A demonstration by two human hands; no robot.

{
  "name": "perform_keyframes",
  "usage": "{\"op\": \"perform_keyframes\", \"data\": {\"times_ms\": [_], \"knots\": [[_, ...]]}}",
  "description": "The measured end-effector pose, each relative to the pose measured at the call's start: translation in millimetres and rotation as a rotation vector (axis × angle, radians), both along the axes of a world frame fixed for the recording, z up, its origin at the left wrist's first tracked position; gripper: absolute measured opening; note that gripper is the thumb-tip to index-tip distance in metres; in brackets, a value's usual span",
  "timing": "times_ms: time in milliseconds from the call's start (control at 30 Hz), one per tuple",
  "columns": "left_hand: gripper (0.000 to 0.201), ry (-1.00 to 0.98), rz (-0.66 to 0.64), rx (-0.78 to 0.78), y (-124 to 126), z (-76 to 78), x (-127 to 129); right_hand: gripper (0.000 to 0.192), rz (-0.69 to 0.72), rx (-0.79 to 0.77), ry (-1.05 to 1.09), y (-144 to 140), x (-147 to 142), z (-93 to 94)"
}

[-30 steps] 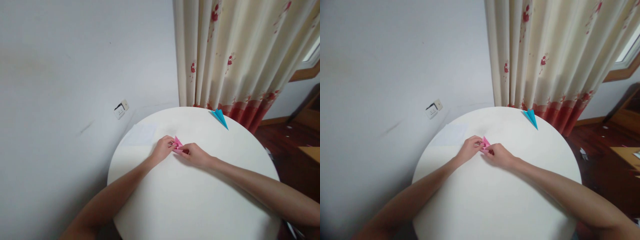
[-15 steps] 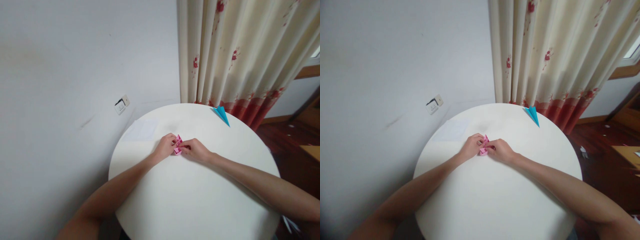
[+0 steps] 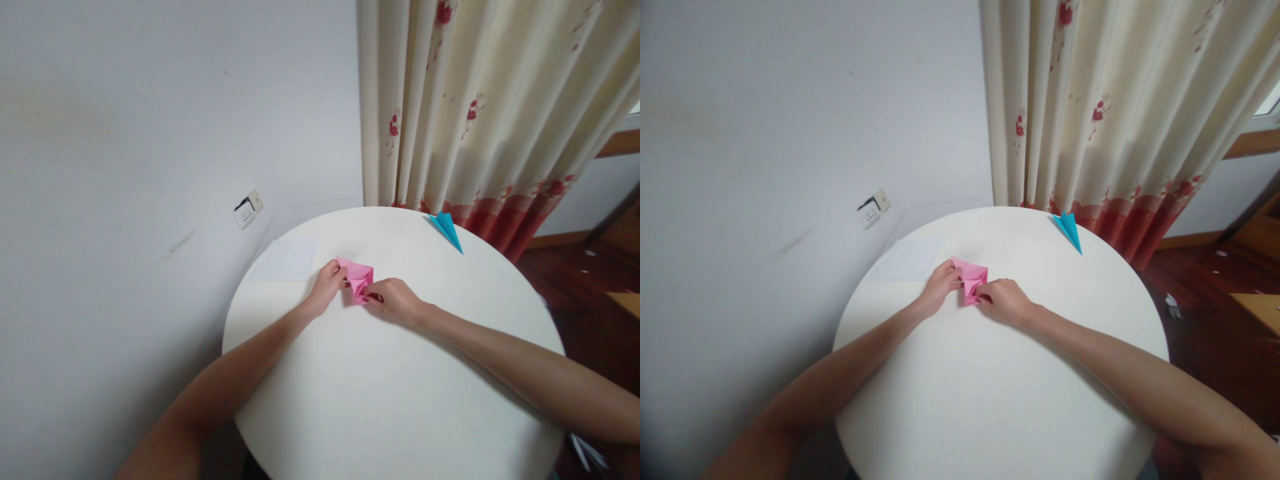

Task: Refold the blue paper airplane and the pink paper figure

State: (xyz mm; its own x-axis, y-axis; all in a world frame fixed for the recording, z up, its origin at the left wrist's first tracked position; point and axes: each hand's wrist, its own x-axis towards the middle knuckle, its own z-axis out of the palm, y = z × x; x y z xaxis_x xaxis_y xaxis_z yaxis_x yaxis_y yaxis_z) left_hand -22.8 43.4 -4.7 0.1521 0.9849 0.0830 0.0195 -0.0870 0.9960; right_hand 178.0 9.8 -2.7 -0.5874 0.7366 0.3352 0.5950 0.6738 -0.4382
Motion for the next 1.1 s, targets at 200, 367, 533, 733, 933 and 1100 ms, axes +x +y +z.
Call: {"op": "perform_keyframes", "data": {"times_ms": [200,367,533,733,933,1100], "knots": [[0.018,-0.171,0.188,-0.077,6.9,-3.4,-2.0,0.025,-0.052,0.283,0.147,-2.3,6.5,-5.3],[0.018,-0.256,0.286,-0.016,13.7,-3.5,-6.7,0.017,0.02,0.346,0.045,-4.9,9.0,0.9],[0.024,-0.065,0.401,0.295,12.3,2.4,-13.9,0.023,0.178,0.121,0.089,2.1,9.6,7.4],[0.026,0.133,0.313,0.468,-1.2,-1.2,-5.6,0.031,-0.183,-0.5,0.706,13.6,-4.3,5.2],[0.024,0.185,0.284,0.524,-9.9,-2.9,4.3,0.038,-0.036,-0.794,0.851,0.6,-21.5,7.5],[0.026,0.176,0.302,0.505,-11.2,-1.9,6.1,0.038,0.038,-0.875,0.904,-2.9,-24.9,2.2]]}}
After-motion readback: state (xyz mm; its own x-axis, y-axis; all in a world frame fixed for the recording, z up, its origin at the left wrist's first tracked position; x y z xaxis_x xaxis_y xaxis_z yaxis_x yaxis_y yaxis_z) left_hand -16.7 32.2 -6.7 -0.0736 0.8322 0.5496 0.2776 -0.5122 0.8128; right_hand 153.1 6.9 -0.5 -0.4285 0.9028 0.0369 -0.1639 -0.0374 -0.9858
